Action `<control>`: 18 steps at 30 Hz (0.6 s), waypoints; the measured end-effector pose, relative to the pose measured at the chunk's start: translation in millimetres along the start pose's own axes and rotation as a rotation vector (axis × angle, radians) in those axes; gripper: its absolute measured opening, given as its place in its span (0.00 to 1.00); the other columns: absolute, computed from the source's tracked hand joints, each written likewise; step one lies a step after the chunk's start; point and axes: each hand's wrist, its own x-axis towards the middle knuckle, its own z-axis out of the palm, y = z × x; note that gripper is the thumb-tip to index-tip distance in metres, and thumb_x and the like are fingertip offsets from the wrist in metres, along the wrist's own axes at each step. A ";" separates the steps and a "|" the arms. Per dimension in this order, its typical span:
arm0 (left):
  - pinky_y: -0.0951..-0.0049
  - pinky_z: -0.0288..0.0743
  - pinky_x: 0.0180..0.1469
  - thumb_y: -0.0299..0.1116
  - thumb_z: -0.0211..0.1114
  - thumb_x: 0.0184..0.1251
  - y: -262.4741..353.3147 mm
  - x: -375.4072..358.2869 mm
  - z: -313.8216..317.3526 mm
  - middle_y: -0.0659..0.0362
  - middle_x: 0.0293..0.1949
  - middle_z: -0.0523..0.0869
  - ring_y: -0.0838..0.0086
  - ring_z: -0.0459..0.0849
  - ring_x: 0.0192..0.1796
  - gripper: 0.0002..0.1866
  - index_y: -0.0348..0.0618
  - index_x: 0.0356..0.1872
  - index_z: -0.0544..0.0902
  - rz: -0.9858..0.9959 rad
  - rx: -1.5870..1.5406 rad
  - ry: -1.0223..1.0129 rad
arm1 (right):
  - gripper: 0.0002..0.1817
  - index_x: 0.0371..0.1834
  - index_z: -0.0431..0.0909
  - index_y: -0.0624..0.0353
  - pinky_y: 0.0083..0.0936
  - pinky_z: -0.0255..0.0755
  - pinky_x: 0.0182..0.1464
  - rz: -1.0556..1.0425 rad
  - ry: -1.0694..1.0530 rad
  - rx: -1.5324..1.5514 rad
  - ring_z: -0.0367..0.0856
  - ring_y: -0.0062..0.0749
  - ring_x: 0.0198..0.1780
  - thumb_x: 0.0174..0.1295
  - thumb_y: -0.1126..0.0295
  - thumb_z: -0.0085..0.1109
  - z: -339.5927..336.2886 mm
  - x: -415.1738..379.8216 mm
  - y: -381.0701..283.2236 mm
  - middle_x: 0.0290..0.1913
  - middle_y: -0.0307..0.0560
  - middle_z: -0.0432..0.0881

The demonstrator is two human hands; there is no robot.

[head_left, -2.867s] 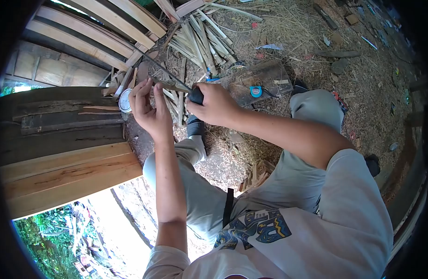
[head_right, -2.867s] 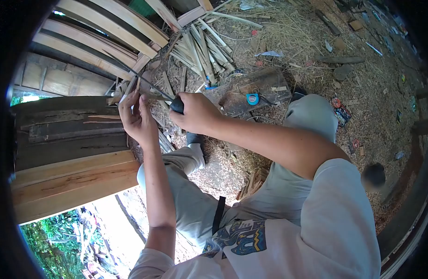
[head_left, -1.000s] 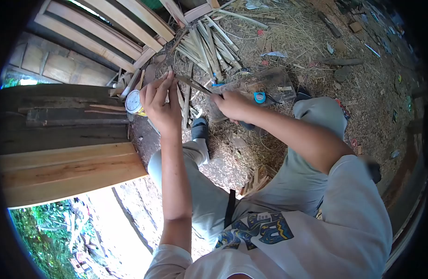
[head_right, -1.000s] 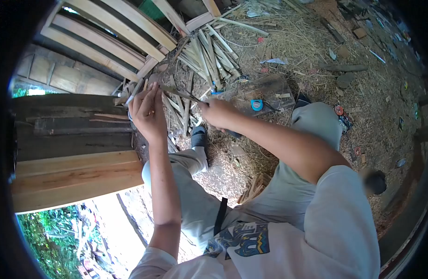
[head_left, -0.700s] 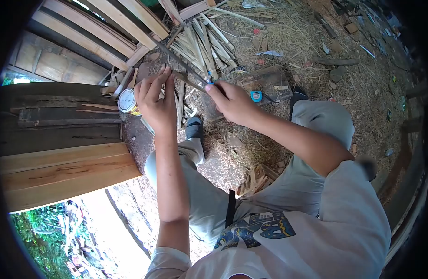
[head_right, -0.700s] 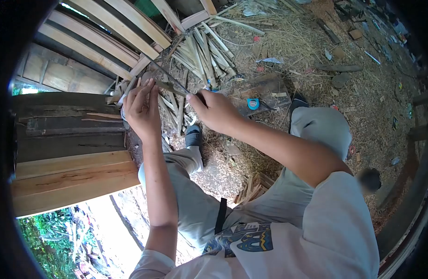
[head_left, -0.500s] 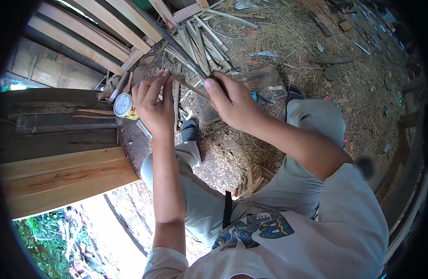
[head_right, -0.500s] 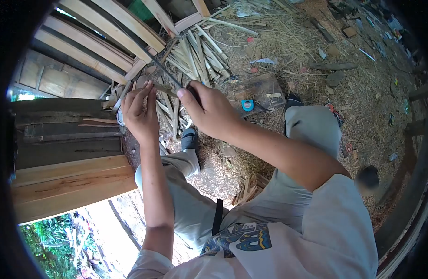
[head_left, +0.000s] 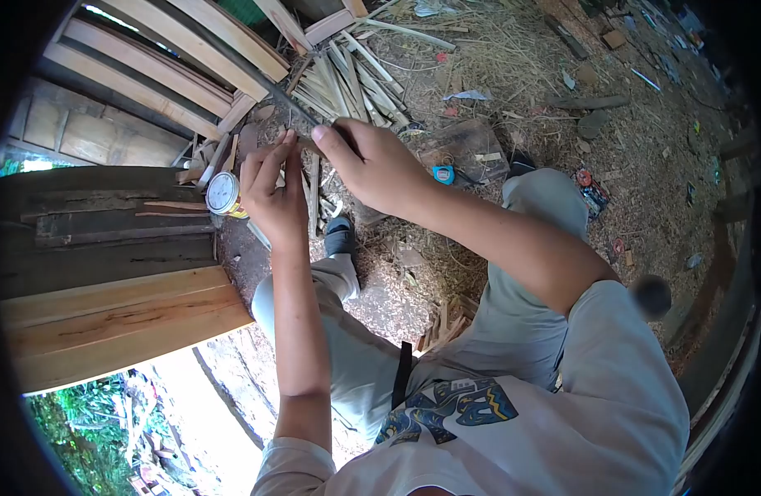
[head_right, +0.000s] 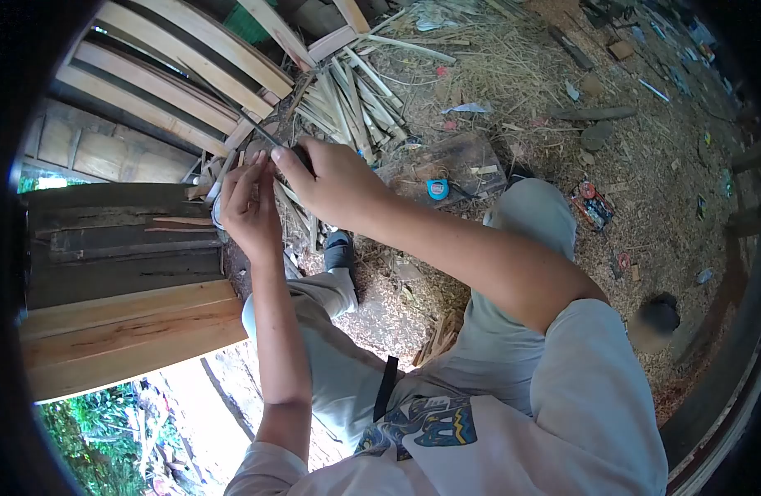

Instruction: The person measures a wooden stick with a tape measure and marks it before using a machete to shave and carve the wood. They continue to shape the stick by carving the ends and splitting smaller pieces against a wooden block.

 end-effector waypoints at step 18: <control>0.68 0.77 0.46 0.21 0.78 0.59 4.1 -5.0 -14.4 0.59 0.39 0.92 0.66 0.86 0.41 0.11 0.44 0.42 0.94 0.049 0.039 -0.014 | 0.29 0.34 0.74 0.57 0.21 0.64 0.20 -0.086 0.067 0.110 0.69 0.20 0.15 0.83 0.43 0.44 -9.8 -10.8 -0.1 0.19 0.35 0.72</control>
